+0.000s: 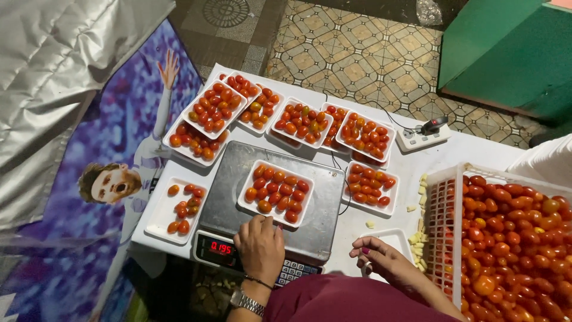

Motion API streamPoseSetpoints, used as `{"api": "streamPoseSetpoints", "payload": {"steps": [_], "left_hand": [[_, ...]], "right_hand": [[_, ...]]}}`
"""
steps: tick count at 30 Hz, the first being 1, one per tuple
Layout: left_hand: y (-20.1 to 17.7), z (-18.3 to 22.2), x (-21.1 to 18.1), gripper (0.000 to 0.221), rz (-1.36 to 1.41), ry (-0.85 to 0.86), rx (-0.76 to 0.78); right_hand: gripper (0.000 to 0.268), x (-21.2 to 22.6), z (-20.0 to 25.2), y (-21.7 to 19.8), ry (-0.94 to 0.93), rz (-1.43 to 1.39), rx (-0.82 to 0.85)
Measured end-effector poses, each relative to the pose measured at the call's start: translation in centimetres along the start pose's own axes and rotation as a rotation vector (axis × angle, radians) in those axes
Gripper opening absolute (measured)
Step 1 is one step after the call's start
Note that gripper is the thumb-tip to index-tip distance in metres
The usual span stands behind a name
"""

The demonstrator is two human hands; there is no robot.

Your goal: The person places tomatoes into foam trays, weighs the trays on a digital scale, and transfers more tomatoes from a large crate into a smaller container.

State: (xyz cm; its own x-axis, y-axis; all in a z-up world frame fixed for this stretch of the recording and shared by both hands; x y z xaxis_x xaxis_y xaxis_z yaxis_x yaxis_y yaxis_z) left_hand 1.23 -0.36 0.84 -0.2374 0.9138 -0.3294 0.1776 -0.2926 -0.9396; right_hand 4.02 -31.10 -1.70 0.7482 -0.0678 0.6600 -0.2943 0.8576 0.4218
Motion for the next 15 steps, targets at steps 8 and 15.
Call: {"api": "streamPoseSetpoints", "payload": {"steps": [8,15], "left_hand": [[1.0,-0.1,0.0,0.036,-0.018,-0.003,-0.002],[1.5,-0.3,0.3,0.036,-0.011,-0.003,-0.028]], "right_hand": [[0.029,-0.2,0.1,-0.2,0.014,-0.011,-0.02],[0.027,0.5,0.6,0.5,0.023,-0.039,-0.054]]}}
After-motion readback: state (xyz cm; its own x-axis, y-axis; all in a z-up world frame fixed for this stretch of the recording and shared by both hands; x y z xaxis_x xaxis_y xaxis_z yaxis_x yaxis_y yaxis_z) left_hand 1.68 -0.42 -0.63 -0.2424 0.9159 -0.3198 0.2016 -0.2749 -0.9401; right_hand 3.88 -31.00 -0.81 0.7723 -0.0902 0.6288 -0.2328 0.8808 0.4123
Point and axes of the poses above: each hand's wrist, its own z-axis away from the middle knuckle, its own y-axis out of the palm, x = y × z, the point moved 4 cm from there along -z, towards the middle knuckle, and after that the axes turned 4 degrees about x, right-handed, at the moved point
